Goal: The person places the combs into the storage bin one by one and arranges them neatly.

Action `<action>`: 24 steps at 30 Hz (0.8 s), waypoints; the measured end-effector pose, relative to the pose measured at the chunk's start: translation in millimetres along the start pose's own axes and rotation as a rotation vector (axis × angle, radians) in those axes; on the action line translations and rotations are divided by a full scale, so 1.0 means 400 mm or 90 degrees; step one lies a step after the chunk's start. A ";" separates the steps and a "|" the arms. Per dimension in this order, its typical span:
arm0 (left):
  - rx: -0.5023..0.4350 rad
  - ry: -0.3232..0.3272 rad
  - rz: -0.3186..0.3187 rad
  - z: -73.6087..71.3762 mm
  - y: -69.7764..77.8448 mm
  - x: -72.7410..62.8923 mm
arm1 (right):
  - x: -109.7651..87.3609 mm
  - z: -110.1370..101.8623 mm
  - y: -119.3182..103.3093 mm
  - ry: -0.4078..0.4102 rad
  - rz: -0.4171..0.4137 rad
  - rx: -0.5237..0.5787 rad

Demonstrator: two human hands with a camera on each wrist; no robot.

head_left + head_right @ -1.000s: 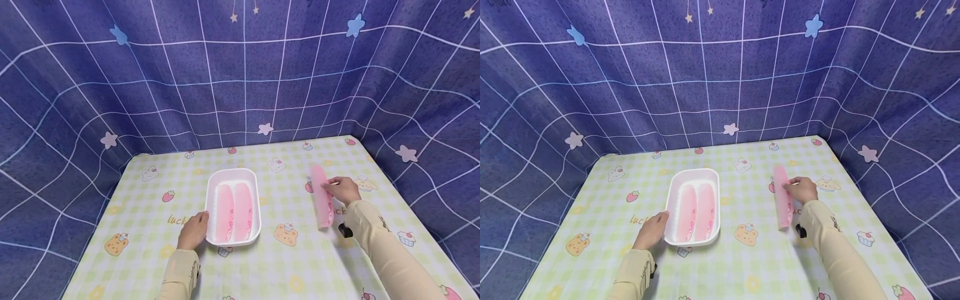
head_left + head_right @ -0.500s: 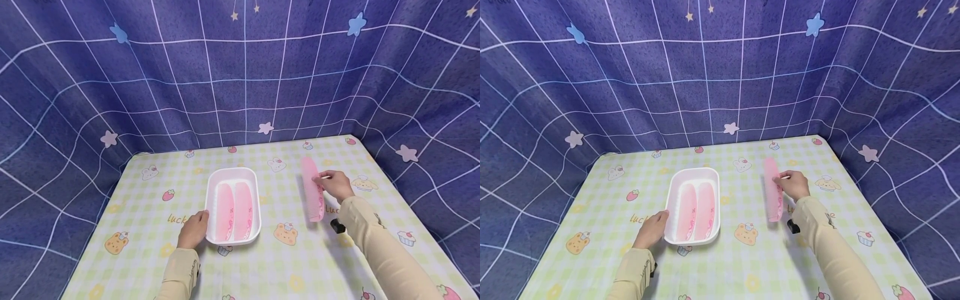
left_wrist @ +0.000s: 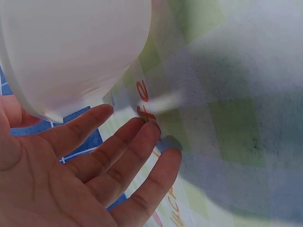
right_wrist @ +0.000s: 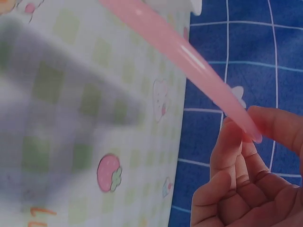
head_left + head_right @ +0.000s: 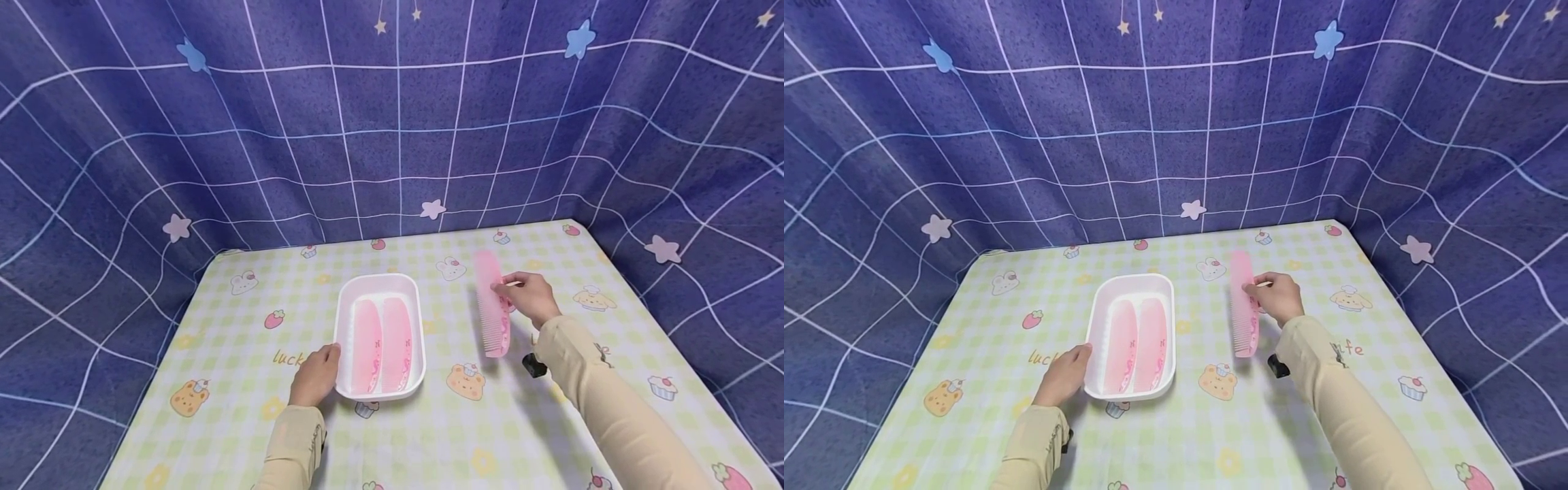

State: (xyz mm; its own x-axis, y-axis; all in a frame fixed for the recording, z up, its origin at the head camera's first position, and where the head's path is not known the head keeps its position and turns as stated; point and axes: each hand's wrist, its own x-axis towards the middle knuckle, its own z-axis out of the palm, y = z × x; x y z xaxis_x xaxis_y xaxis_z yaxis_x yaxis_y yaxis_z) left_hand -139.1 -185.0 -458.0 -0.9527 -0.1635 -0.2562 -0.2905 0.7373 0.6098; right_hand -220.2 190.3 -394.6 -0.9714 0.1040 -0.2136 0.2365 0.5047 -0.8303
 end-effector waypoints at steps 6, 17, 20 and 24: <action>0.010 0.006 0.022 0.000 -0.005 0.002 | -0.002 0.027 -0.021 -0.010 0.001 0.041; 0.015 0.006 0.028 -0.002 -0.008 0.004 | -0.003 0.065 -0.051 -0.007 -0.017 0.049; 0.017 0.006 0.030 -0.003 -0.007 0.003 | -0.001 0.072 -0.057 -0.002 -0.022 0.058; 0.018 0.006 0.033 -0.004 -0.007 0.002 | 0.000 0.080 -0.064 -0.003 -0.024 0.064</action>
State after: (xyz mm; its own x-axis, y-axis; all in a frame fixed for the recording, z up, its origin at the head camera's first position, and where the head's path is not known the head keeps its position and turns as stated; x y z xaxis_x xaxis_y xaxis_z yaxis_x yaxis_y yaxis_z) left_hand -139.3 -188.2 -458.7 -0.9673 -0.1308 -0.2172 -0.2382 0.7628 0.6011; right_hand -225.6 149.9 -390.0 -0.9796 0.0824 -0.1830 0.2007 0.4201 -0.8850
